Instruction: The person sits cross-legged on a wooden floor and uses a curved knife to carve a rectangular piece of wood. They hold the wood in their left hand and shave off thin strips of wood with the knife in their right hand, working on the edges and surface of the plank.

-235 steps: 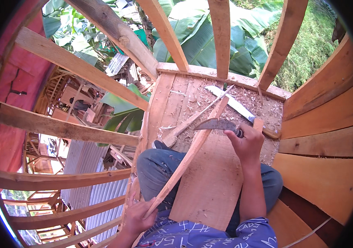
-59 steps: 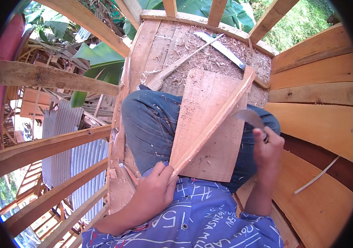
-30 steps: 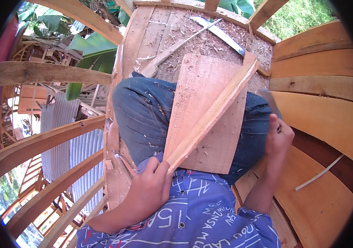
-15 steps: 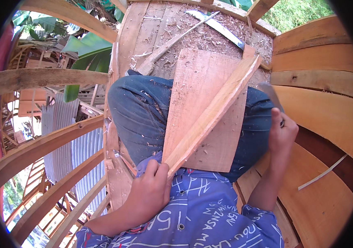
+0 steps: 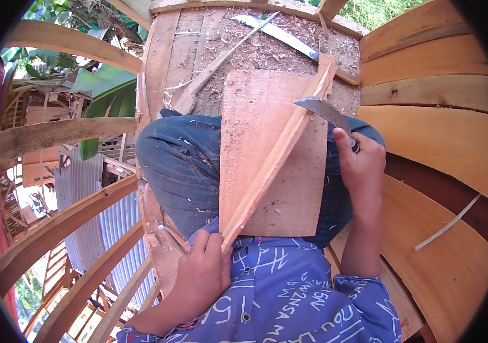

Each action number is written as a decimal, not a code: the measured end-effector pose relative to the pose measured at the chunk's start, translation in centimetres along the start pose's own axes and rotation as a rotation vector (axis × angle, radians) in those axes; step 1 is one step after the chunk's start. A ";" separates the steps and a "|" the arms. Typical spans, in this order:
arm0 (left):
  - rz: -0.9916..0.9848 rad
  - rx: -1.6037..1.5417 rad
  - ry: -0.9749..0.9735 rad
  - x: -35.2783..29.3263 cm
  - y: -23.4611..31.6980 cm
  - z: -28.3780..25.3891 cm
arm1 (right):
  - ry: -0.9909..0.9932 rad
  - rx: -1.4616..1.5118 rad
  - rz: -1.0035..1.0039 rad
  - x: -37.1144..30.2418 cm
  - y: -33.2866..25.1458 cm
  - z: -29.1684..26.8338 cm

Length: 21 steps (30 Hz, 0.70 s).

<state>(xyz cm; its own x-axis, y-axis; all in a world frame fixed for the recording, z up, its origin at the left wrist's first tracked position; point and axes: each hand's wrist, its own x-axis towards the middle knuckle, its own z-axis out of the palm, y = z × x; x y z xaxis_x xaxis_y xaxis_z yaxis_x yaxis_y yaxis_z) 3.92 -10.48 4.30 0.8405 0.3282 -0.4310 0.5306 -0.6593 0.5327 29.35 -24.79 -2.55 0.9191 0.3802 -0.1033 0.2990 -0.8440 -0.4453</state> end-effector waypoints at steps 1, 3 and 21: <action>0.002 -0.006 -0.004 0.0 -0.3 0.1 | -0.039 0.021 0.019 -0.8 -0.4 0.3; 0.009 -0.013 -0.009 0.1 -0.5 0.0 | -0.050 0.039 -0.189 -2.7 -1.8 0.9; -0.018 -0.049 -0.013 0.1 -0.5 -0.5 | 0.044 0.156 0.272 5.8 3.8 1.0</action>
<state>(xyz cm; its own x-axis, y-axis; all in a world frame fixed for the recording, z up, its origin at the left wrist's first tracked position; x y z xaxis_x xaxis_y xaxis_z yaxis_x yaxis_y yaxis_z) 3.82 -9.82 4.34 0.8295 0.3308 -0.4501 0.5507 -0.6192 0.5598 35.59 -25.39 -5.78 0.9711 0.1292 -0.2005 0.0011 -0.8431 -0.5377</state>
